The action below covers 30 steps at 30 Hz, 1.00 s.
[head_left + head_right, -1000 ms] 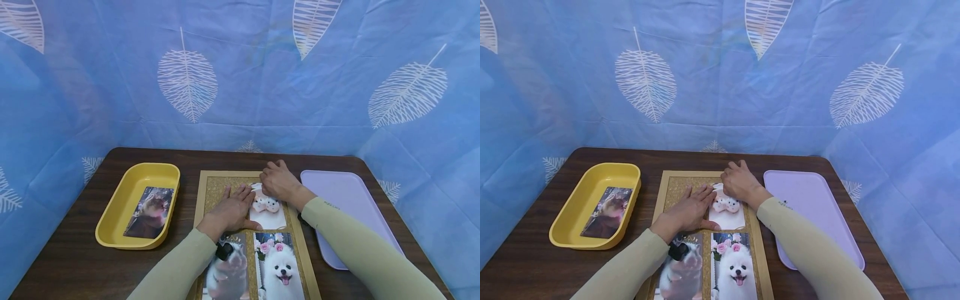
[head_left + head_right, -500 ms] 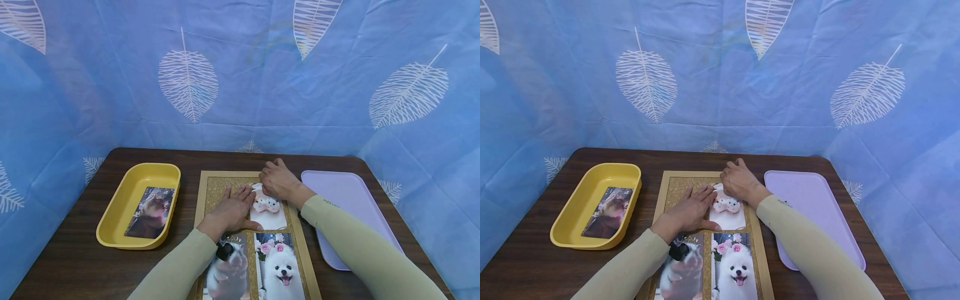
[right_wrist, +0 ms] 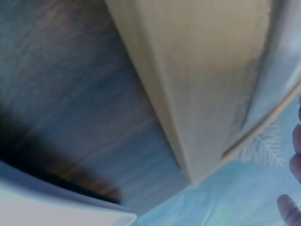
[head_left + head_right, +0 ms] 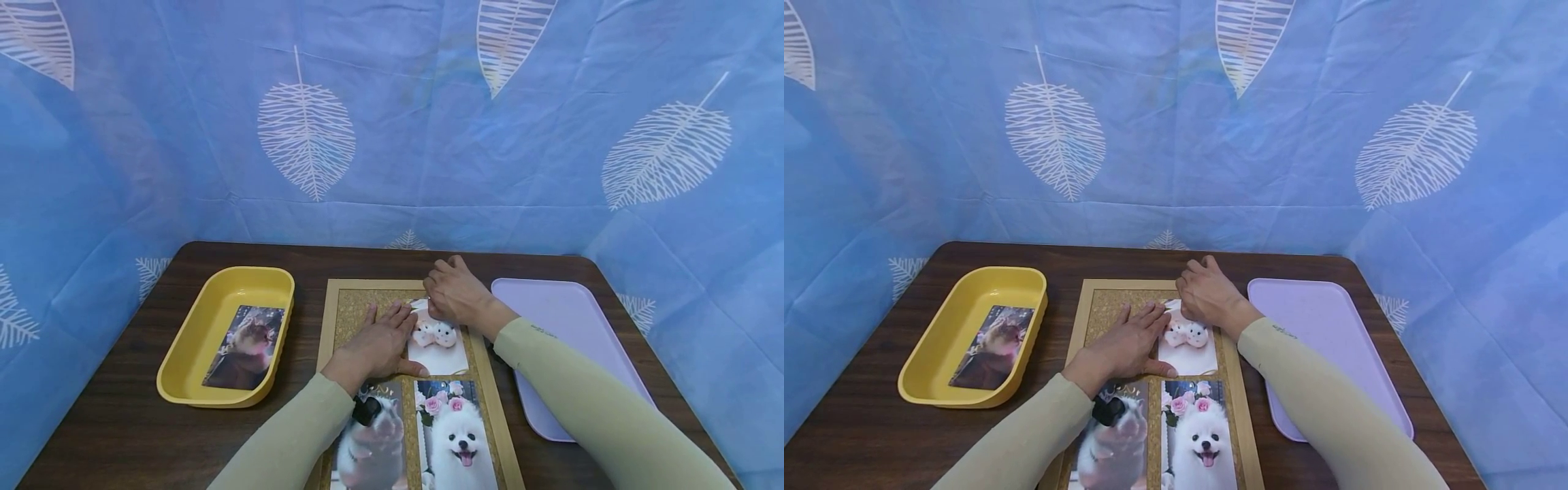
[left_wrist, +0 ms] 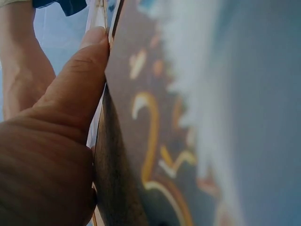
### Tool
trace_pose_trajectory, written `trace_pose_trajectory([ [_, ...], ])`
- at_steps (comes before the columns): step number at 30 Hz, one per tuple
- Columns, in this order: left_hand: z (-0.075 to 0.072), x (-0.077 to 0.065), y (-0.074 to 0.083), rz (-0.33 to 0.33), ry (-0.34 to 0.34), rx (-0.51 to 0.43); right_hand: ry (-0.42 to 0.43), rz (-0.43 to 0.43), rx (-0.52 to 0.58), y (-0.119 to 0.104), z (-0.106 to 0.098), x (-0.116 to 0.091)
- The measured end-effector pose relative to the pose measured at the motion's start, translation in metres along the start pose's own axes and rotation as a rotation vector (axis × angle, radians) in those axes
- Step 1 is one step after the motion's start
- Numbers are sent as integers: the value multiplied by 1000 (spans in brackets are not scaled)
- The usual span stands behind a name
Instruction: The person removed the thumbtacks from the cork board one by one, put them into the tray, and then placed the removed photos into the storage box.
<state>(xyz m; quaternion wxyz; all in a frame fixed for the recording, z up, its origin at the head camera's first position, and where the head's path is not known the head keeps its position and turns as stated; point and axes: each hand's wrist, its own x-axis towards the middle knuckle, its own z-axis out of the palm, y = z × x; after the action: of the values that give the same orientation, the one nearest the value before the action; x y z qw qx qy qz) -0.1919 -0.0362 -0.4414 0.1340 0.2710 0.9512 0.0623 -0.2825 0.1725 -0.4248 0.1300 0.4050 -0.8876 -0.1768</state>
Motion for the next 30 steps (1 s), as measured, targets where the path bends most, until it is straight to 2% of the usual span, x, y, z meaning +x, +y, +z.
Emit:
trace_pose_trajectory([
  [7,-2,-2,1,1,3,-28,93,34,63,3,-16,-11],
  [13,-4,-1,4,1,2,-44,120,137,165,7,-27,-34],
  [17,-2,2,4,3,13,-67,136,229,239,16,-28,-63],
  [22,0,3,4,4,18,-101,136,354,299,32,-23,-112],
  [26,-1,1,3,1,19,-120,95,426,280,39,-16,-147],
  [30,-2,1,2,1,30,-126,19,449,251,38,-9,-170],
])
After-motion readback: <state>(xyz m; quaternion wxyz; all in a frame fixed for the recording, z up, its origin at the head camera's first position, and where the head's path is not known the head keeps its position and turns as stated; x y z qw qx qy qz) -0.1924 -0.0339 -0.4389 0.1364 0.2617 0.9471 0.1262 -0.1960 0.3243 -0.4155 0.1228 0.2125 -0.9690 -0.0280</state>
